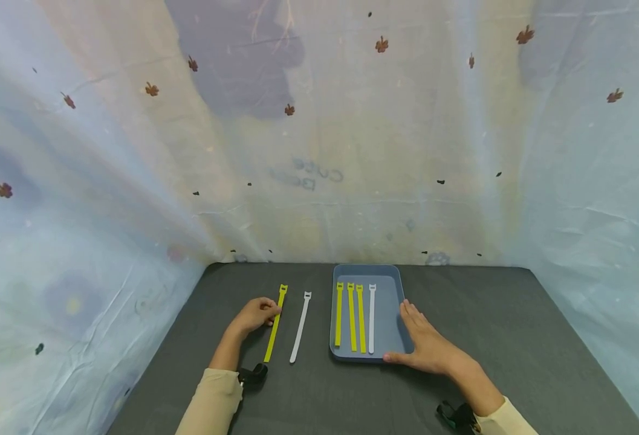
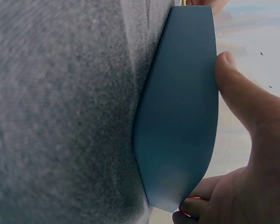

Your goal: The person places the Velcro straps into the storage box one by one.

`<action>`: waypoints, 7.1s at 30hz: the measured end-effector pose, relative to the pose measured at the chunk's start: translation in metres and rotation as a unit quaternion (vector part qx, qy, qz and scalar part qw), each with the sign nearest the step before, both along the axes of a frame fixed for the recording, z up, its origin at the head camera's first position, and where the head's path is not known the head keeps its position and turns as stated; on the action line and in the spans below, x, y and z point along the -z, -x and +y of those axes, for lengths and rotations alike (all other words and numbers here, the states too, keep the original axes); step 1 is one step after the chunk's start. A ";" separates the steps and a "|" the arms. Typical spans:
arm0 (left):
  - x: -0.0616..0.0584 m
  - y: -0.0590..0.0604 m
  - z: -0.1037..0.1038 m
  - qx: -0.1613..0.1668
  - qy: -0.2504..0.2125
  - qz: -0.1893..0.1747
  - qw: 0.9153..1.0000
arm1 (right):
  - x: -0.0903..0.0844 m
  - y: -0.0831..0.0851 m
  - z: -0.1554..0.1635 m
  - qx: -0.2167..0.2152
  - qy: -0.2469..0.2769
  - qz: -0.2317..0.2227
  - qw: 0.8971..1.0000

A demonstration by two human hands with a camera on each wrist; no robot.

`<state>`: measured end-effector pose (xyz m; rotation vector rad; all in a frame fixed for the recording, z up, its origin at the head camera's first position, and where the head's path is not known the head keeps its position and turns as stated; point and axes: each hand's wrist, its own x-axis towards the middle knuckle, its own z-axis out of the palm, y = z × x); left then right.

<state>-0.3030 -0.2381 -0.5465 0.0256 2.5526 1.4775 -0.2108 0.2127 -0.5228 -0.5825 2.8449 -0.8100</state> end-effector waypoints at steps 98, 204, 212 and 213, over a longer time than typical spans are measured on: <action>-0.064 -0.001 0.184 0.134 -0.151 0.056 0.978 | 0.009 0.002 -0.001 0.000 -0.030 0.025 0.999; -0.027 0.020 0.263 0.065 0.074 0.051 0.994 | 0.001 -0.001 0.000 -0.014 -0.012 0.022 1.000; -0.027 0.022 0.260 0.063 0.049 0.046 0.996 | 0.000 -0.001 0.000 -0.012 -0.012 0.015 1.000; -0.027 0.023 0.259 0.064 0.047 0.043 0.996 | 0.000 -0.001 0.000 -0.011 -0.012 0.015 1.000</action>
